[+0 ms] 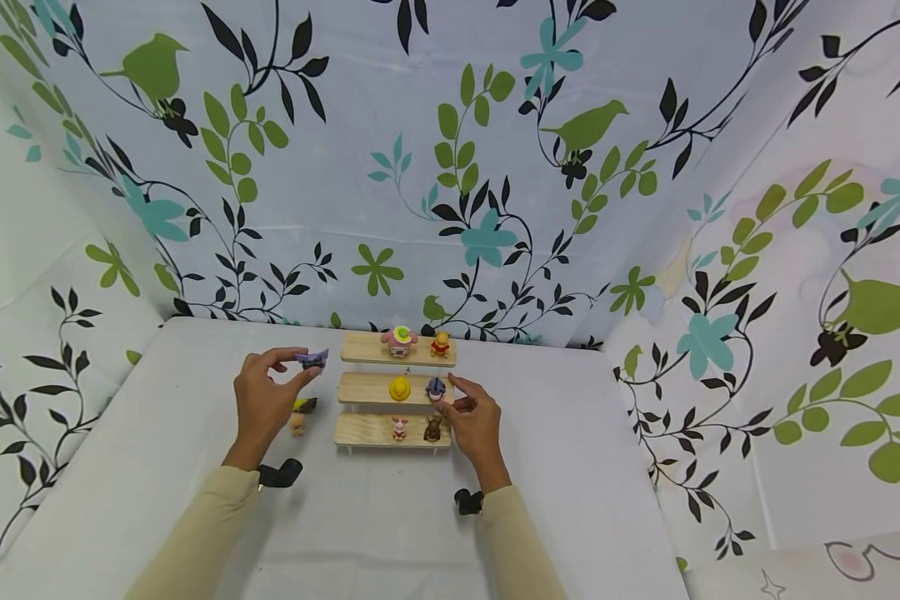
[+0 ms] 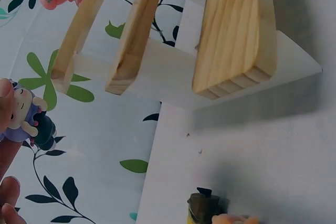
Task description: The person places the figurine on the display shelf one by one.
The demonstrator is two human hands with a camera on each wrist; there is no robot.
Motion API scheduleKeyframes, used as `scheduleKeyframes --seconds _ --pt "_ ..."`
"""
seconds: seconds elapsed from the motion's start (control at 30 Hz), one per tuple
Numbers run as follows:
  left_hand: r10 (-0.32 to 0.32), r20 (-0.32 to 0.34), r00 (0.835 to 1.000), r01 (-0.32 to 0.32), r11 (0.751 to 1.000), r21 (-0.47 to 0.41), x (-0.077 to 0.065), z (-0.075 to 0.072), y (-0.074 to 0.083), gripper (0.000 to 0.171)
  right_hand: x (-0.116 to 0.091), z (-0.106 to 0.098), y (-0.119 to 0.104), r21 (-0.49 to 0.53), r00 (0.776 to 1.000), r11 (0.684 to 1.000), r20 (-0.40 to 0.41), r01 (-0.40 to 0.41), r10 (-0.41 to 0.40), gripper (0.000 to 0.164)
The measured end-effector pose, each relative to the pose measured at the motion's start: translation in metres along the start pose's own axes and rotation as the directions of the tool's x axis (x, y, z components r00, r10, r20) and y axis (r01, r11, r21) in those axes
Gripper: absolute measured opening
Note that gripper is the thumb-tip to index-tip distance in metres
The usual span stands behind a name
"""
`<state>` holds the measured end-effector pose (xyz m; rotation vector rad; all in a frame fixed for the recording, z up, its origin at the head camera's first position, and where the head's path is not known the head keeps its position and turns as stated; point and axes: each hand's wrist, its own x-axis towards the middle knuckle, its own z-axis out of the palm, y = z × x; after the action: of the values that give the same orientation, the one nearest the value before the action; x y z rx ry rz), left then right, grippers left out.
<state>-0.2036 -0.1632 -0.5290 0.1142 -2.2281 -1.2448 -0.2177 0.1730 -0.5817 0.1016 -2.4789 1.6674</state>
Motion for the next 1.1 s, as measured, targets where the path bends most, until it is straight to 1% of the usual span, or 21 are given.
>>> scheduleKeyframes --seconds 0.1,0.27,0.63,0.87,1.1 --pt "0.018 0.004 1.000 -0.018 1.000 -0.013 0.002 0.003 0.007 0.039 0.000 0.000 0.000 -0.005 1.000 1.000 -0.009 0.002 -0.002 0.056" --pt "0.037 0.019 0.999 -0.037 0.999 -0.011 0.006 0.007 0.017 0.039 -0.001 0.001 0.000 -0.009 1.000 1.000 -0.014 -0.007 0.007 0.055" --pt "0.068 0.044 0.997 -0.067 0.997 -0.024 0.018 0.022 0.032 0.039 -0.002 0.001 0.000 0.000 1.000 1.000 -0.019 -0.010 0.010 0.054" --pt "0.060 0.080 0.995 -0.060 0.998 -0.011 0.023 0.031 0.038 0.039 -0.001 0.001 0.000 0.021 1.000 1.000 -0.018 -0.007 0.008 0.057" --pt "0.072 0.085 0.994 -0.070 0.997 -0.029 0.026 0.039 0.039 0.036 -0.001 0.001 -0.003 0.030 1.000 0.999 -0.007 -0.010 0.010 0.056"
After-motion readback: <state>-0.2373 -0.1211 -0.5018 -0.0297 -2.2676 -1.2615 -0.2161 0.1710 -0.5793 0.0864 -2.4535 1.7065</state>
